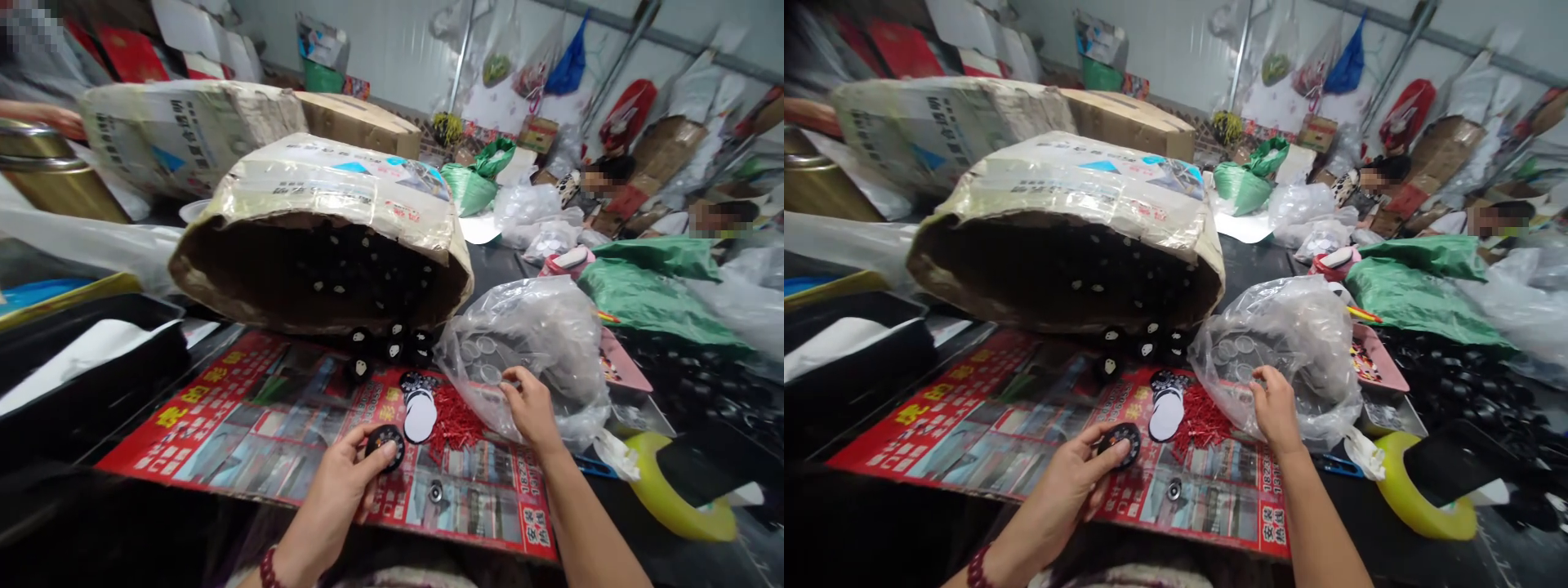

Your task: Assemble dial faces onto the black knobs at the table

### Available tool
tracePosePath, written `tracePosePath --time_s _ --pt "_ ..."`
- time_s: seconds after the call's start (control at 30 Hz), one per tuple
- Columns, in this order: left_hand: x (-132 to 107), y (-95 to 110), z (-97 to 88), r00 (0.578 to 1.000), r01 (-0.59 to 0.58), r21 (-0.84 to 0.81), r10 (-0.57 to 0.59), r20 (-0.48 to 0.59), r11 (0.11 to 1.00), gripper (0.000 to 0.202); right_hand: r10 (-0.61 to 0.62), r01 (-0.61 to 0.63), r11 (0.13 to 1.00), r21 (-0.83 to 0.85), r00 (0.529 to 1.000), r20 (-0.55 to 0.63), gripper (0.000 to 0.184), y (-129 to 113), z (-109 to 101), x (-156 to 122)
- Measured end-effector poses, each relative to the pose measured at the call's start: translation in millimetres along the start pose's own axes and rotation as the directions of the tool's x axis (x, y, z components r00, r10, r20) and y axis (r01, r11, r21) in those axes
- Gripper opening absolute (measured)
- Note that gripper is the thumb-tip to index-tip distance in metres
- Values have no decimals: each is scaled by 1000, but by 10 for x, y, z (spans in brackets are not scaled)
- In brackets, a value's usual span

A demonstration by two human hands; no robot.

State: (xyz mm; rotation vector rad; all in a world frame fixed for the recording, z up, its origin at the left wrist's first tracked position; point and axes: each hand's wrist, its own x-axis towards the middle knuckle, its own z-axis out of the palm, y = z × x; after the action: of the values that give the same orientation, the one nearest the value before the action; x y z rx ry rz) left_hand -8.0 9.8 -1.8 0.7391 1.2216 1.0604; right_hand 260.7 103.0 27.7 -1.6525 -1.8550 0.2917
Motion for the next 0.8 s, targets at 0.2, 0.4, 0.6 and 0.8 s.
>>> tracePosePath --time_s 0.2,0.4,0.6,0.8 --pt "1 -81 -94 1000 14 49 -16 24 999 46 32 -19 994 -104 991 127 18 296 -108 -87" --pt "57 -135 -53 998 1 84 -7 65 996 49 67 -48 991 -126 987 148 41 322 -75 -325" --pt "63 -116 -31 998 24 61 -28 59 998 53 53 -46 992 -117 997 55 10 113 -188 -260" --pt "31 -68 -13 998 46 -13 -45 35 999 49 -382 390 920 -35 877 -291 19 -544 -267 -652"
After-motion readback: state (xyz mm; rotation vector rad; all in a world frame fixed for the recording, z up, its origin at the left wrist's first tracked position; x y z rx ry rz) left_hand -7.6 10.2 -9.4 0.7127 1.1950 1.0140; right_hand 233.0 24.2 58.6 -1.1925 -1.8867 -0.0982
